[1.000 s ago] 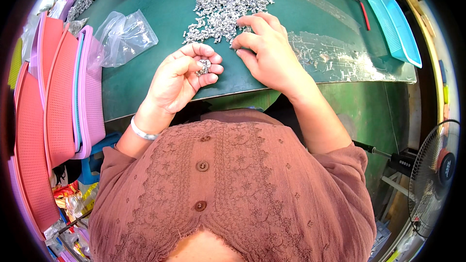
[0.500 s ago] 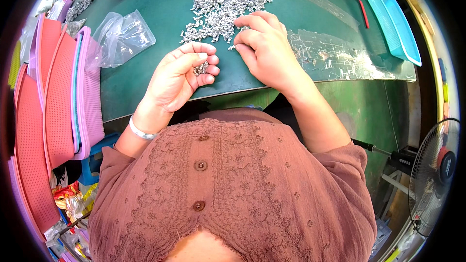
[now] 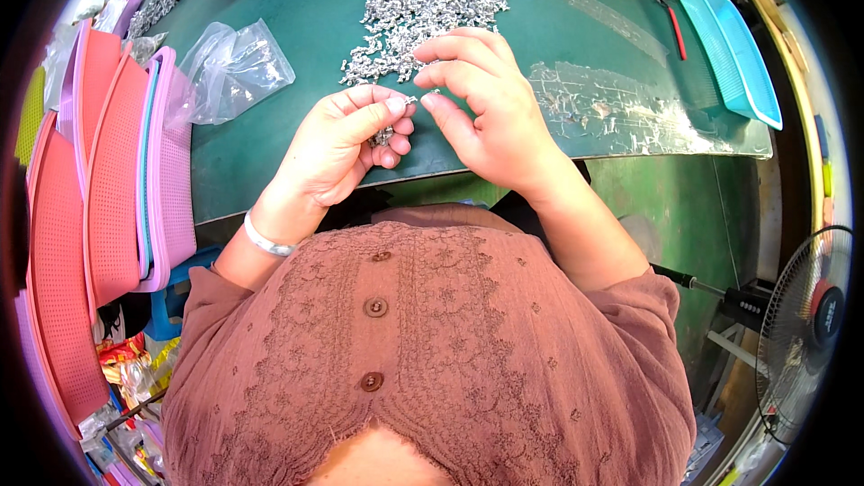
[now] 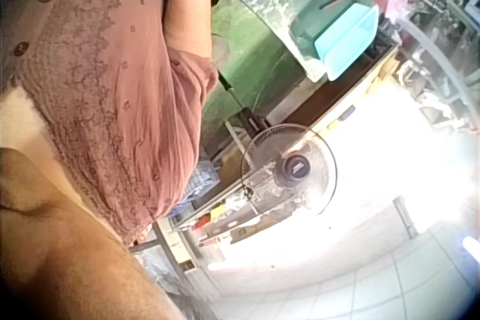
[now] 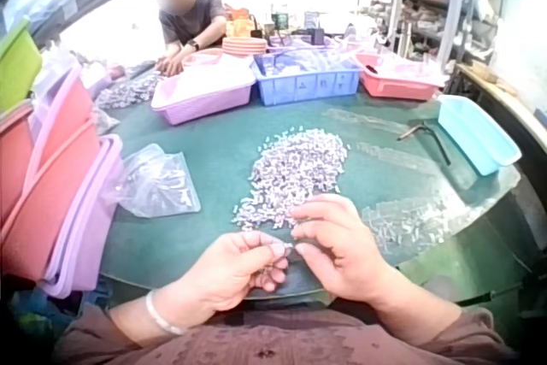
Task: The person sits at a green workbench and assembles small silver metal components by hand. They pick up individual pieces from a pile, connect them, and occasionally use red-handled pliers to manipulate the parts. The assembled items are placed into a clear plastic bag.
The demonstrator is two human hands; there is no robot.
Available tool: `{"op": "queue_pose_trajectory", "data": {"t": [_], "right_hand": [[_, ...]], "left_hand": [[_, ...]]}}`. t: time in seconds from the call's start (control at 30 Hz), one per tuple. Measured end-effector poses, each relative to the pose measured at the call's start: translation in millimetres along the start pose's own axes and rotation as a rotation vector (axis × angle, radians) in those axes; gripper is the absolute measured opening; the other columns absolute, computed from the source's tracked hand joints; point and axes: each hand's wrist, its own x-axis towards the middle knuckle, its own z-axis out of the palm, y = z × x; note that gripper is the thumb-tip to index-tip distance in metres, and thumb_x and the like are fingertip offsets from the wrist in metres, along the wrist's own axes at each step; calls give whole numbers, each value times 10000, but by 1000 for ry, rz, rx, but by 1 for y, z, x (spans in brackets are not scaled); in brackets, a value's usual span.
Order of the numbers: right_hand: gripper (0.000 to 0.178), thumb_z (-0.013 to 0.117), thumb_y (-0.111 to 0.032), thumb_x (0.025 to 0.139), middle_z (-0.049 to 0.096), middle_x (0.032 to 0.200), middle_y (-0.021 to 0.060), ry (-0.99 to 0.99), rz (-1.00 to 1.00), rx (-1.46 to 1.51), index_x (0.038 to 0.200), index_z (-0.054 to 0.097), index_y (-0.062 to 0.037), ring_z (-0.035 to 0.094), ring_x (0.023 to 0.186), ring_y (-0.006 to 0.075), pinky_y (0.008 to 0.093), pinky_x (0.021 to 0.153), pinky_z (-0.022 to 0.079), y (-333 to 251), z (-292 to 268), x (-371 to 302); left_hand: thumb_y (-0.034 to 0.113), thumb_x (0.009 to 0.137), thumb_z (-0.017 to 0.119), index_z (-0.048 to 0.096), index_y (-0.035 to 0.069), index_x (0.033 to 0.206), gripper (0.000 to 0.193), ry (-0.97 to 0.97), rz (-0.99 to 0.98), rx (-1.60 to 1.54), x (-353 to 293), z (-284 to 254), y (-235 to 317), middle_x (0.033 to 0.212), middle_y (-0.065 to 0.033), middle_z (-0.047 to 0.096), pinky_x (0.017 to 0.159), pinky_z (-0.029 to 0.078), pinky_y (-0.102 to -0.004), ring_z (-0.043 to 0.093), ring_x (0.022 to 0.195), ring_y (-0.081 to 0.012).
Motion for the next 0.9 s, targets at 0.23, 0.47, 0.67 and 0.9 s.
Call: {"op": "queue_pose_trajectory", "data": {"t": [0.23, 0.47, 0.67, 0.9], "right_hand": [[158, 645, -1, 690, 582, 1030, 81, -39, 19, 27, 835, 592, -37, 486, 1033, 304, 381, 870, 408, -2, -1, -1], [140, 649, -4, 686, 585, 1021, 74, -36, -11, -12, 806, 589, -43, 491, 1026, 303, 378, 862, 413, 0, -2, -2], [127, 639, -10, 677, 592, 989, 84, -17, 50, -305, 790, 592, -45, 509, 982, 306, 383, 832, 424, 17, -28, -6], [104, 631, -72, 703, 565, 1034, 84, -146, 72, -401, 805, 615, -57, 484, 1033, 296, 398, 865, 386, 20, -32, -7]], "left_hand": [[119, 843, 607, 591, 21, 908, 119, -8, 8, 16, 1, 1, -2, 763, -40, 608, 528, 461, -198, 575, 623, -100], [124, 848, 601, 595, 22, 914, 121, -4, 6, 47, 1, 3, -2, 763, -37, 607, 528, 462, -200, 576, 626, -97], [132, 868, 564, 591, 20, 927, 129, 43, -2, 12, -3, 0, 2, 753, -22, 566, 527, 425, -212, 535, 634, -99], [103, 863, 552, 580, 8, 941, 126, 29, 18, -44, -3, -4, 0, 757, -23, 548, 525, 412, -209, 514, 634, -102]]}}
